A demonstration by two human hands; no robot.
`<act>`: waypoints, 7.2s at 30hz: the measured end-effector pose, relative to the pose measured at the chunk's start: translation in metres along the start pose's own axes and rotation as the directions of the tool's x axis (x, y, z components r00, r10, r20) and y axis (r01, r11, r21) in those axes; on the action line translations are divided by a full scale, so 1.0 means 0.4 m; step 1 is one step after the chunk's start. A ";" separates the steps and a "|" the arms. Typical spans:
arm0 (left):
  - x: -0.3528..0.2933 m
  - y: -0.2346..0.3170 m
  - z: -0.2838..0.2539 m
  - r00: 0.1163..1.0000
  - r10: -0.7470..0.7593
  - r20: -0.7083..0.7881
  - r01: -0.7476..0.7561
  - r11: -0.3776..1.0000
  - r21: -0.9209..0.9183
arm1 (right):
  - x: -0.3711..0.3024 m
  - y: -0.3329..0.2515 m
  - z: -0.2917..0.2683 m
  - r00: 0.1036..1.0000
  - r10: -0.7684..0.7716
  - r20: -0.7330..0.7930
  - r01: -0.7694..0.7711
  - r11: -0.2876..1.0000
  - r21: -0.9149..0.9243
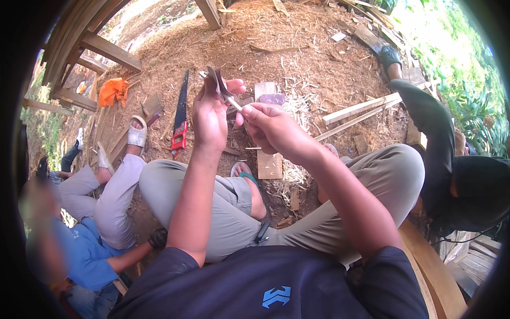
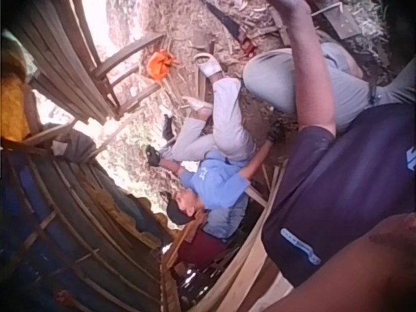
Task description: The person sits on the ground and sands a small wooden dowel using a piece of sandpaper. They hold the dowel in one hand and rub the sandpaper against it repeatedly to smooth the surface. Another person is visible in the background working on a separate piece of wood.
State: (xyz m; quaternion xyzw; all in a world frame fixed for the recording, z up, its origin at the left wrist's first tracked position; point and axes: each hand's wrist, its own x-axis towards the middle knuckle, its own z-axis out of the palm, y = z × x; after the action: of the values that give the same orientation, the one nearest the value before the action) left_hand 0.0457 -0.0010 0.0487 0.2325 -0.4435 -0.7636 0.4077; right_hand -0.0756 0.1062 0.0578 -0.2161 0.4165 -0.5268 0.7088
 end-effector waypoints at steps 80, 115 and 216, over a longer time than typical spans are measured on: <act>0.026 -0.053 -0.042 0.931 -0.041 -0.362 0.048 0.999 0.009 | 0.035 0.096 -0.003 0.811 -0.568 -0.139 0.158 0.443 -0.882; -0.012 -0.103 0.015 0.951 -0.112 -0.288 0.137 0.988 0.069 | 0.092 0.140 -0.021 0.753 -0.643 -0.137 0.366 0.583 -0.726; 0.027 -0.016 -0.054 0.915 -0.107 -0.389 0.194 0.962 0.193 | 0.022 0.011 -0.053 0.806 -0.306 -0.508 0.304 0.949 -0.089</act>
State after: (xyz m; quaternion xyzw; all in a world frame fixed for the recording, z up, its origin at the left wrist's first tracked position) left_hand 0.0525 -0.0187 0.0324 0.4530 -0.4226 -0.6783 0.3952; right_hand -0.0895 0.1025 0.0394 -0.1324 0.5515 -0.6712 0.4772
